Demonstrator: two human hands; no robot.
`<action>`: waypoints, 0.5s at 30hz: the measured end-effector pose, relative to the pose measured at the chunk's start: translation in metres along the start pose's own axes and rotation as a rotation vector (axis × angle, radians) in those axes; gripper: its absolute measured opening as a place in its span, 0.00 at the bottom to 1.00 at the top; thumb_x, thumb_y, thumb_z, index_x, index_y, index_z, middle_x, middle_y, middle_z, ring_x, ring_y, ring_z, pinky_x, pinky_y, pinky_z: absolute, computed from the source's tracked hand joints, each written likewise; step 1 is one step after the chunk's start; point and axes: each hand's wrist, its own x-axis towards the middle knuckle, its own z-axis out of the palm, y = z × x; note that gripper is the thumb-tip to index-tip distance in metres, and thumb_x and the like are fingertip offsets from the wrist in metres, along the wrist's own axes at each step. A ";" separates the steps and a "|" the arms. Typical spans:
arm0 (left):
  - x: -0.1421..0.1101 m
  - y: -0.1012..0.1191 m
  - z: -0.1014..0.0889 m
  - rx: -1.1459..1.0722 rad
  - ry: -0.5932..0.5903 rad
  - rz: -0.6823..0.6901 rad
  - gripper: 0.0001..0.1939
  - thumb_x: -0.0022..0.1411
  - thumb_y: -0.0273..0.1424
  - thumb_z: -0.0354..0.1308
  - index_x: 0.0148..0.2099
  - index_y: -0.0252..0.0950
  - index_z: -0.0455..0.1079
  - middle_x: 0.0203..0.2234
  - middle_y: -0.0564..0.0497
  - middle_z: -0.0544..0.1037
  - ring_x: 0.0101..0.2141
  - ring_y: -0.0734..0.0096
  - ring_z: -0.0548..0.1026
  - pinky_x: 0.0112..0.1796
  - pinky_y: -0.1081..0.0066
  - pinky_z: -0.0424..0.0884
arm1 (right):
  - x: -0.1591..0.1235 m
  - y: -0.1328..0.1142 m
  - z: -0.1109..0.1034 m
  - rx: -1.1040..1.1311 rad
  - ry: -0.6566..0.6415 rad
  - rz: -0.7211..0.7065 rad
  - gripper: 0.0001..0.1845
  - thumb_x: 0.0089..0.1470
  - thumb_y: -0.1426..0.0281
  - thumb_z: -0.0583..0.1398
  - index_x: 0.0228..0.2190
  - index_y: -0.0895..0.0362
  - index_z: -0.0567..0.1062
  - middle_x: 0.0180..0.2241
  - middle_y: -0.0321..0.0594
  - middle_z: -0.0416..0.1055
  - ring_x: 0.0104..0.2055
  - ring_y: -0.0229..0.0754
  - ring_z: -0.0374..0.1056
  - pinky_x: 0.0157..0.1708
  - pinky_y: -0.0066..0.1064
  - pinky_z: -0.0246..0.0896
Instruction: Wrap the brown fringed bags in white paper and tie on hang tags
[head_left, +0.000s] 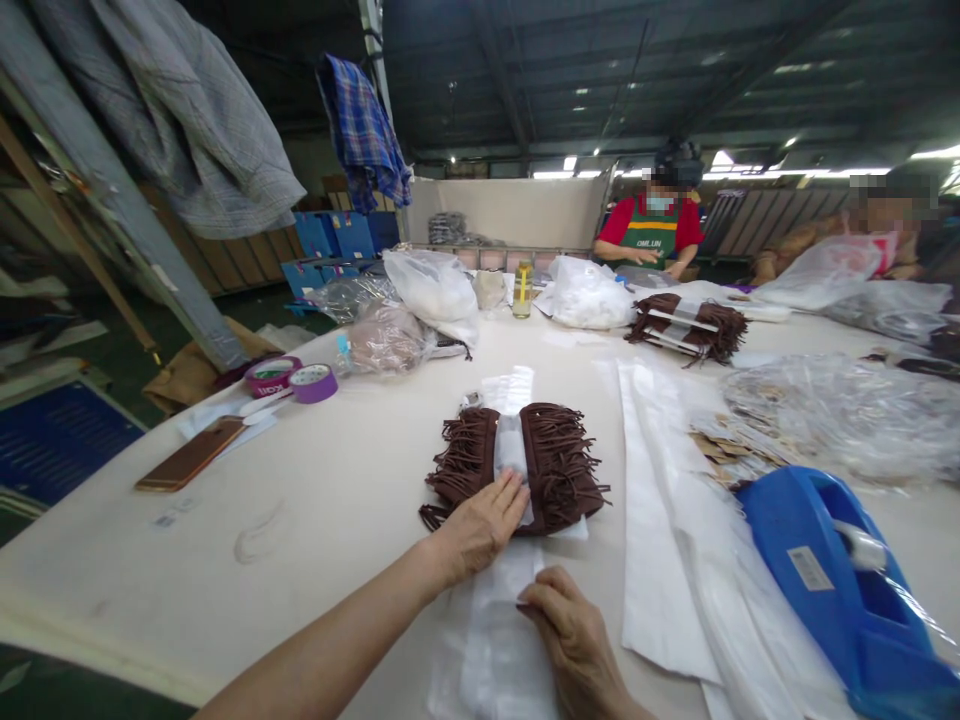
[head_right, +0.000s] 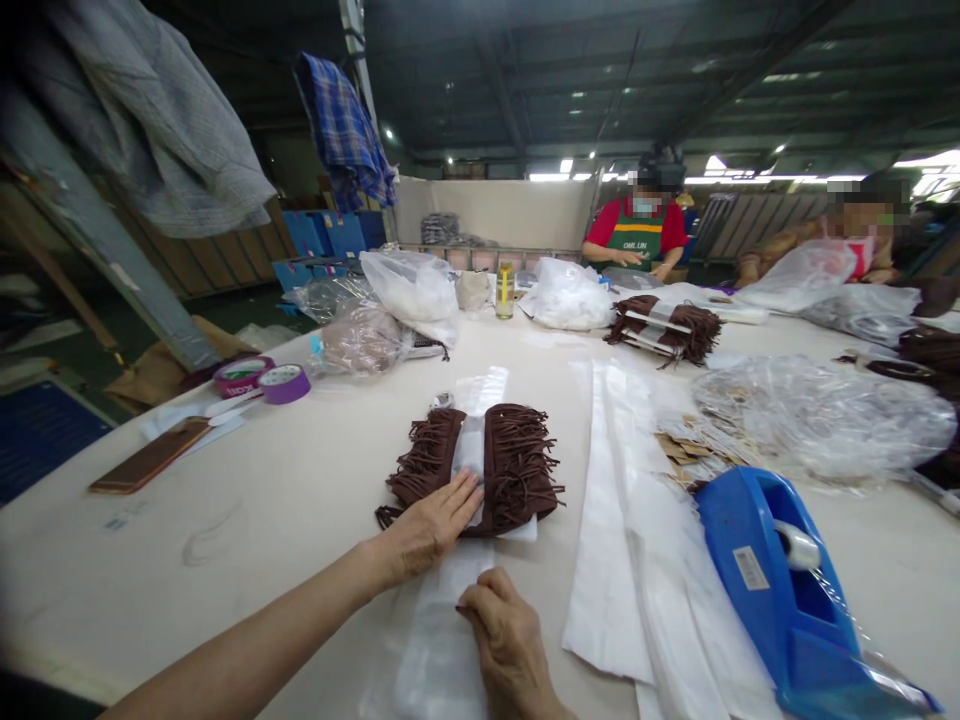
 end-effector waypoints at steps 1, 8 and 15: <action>-0.001 0.001 0.000 0.027 0.003 0.000 0.22 0.61 0.22 0.45 0.56 0.18 0.55 0.55 0.28 0.61 0.58 0.53 0.55 0.56 0.61 0.56 | -0.006 -0.001 0.001 -0.029 -0.011 -0.033 0.11 0.57 0.72 0.51 0.27 0.54 0.72 0.27 0.35 0.64 0.29 0.34 0.65 0.29 0.21 0.61; -0.009 0.019 0.006 0.068 0.080 -0.083 0.21 0.62 0.23 0.44 0.56 0.20 0.56 0.55 0.31 0.61 0.57 0.51 0.59 0.53 0.60 0.59 | 0.004 -0.015 -0.014 -0.382 0.121 -0.396 0.12 0.57 0.75 0.48 0.30 0.55 0.70 0.25 0.37 0.66 0.26 0.35 0.64 0.26 0.24 0.61; -0.015 0.036 0.028 -0.033 0.280 -0.252 0.17 0.66 0.27 0.42 0.55 0.28 0.59 0.42 0.40 0.72 0.46 0.61 0.69 0.46 0.62 0.66 | 0.049 -0.004 -0.034 -0.496 0.147 -0.687 0.13 0.55 0.81 0.48 0.36 0.59 0.69 0.37 0.47 0.75 0.43 0.39 0.70 0.47 0.35 0.65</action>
